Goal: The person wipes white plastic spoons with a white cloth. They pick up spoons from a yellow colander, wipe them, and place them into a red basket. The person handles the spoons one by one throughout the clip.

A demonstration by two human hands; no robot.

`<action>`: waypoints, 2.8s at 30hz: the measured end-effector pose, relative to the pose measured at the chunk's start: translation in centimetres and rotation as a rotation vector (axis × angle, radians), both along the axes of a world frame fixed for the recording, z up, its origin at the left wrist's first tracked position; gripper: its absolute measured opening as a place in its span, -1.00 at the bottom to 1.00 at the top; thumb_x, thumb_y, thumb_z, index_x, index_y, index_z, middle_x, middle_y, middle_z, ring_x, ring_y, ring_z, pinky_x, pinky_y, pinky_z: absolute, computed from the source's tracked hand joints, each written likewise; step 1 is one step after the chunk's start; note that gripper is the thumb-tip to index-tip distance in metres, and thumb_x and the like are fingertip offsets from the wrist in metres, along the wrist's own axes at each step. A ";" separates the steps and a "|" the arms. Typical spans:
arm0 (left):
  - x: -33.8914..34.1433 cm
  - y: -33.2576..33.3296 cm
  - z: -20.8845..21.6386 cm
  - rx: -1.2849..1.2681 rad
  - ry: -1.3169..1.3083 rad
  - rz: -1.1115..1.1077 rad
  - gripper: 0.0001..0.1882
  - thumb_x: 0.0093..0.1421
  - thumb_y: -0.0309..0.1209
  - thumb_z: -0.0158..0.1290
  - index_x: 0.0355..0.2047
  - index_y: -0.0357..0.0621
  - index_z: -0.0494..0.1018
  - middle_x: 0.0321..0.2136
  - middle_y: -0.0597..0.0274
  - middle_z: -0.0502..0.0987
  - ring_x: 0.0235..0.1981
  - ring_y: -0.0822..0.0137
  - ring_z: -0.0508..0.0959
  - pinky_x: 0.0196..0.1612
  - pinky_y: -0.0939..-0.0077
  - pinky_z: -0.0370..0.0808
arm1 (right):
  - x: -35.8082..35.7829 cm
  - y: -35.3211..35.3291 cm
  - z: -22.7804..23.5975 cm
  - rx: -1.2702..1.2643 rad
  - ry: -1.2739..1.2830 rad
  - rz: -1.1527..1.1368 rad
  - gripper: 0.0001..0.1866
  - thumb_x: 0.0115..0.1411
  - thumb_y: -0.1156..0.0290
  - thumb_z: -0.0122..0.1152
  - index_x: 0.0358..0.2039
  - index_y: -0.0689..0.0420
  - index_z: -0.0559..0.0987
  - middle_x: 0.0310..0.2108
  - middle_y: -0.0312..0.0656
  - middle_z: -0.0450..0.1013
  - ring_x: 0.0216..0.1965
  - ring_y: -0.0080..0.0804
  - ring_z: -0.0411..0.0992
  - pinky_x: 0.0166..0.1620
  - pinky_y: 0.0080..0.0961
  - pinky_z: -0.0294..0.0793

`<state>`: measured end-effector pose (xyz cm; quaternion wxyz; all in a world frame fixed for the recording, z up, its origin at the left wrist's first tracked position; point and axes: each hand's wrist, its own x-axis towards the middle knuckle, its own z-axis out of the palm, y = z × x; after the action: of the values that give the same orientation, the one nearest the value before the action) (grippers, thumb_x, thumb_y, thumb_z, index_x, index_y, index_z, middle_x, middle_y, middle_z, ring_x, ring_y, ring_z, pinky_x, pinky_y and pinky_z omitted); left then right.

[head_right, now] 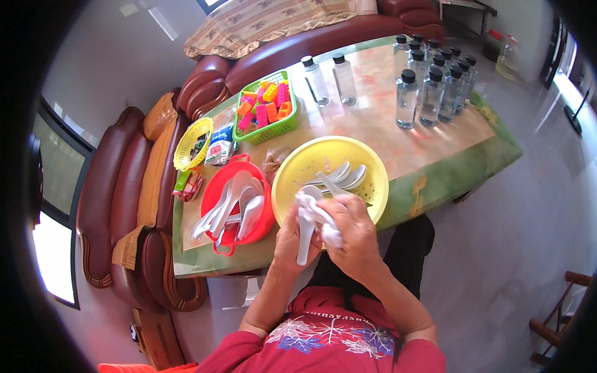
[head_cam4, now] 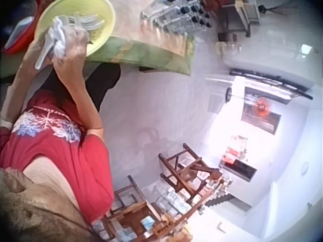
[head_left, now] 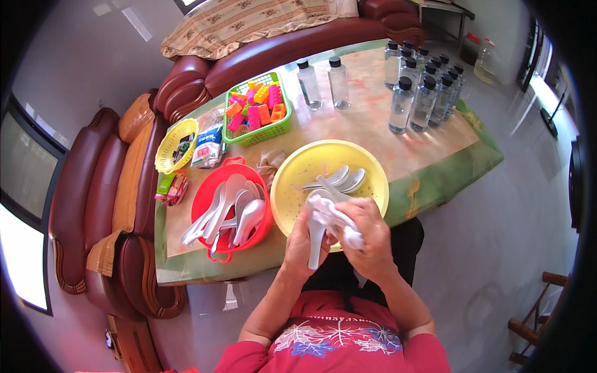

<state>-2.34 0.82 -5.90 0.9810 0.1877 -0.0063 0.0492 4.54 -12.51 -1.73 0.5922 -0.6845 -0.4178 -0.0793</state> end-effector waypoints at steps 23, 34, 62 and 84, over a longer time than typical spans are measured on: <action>-0.7 -2.8 1.3 1.055 0.398 0.388 -0.86 0.30 -0.36 -0.11 -0.30 -0.16 0.34 -0.63 0.54 0.27 -0.68 0.72 0.15 -0.66 0.79 0.09 | 1.9 2.9 -0.5 0.343 0.856 0.145 -0.73 0.14 0.45 0.12 -0.17 0.33 0.42 -0.42 -0.15 0.47 -0.35 -0.51 0.43 -0.28 -0.49 0.45; -0.3 -1.3 1.3 1.136 0.448 0.549 -0.88 0.27 -0.43 -0.08 -0.37 -0.22 0.31 -0.50 0.42 0.40 -0.46 0.66 0.32 -0.44 0.72 0.27 | 0.1 0.8 -4.0 0.035 0.461 0.032 -0.73 0.04 0.50 0.18 -0.21 0.24 0.46 -0.42 0.00 0.46 -0.43 -0.28 0.48 -0.38 -0.44 0.43; -1.6 -1.7 1.1 0.392 0.312 0.012 -0.82 0.31 -0.33 -0.15 -0.31 -0.13 0.39 -0.80 0.38 0.23 -0.85 0.57 0.17 -0.77 0.65 0.13 | 0.0 1.7 -1.4 0.272 0.328 0.081 -0.67 0.07 0.47 0.13 -0.13 0.28 0.41 -0.10 0.08 0.35 -0.07 -0.10 0.37 0.01 -0.37 0.29; 0.0 -1.0 -1.0 0.934 0.368 0.585 -0.50 0.20 -0.34 0.05 0.10 -0.14 0.17 -0.06 0.26 0.32 -0.05 0.46 0.38 0.02 0.52 0.37 | -1.9 3.2 -1.7 0.329 0.911 0.227 -0.66 0.17 0.42 0.13 -0.07 0.31 0.41 -0.32 -0.29 0.45 -0.35 -0.66 0.38 -0.31 -0.69 0.40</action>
<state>-2.29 -0.13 -6.90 0.7247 0.6000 0.1953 0.2768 2.68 -9.28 -3.45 0.8197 -0.4971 -0.1704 0.2280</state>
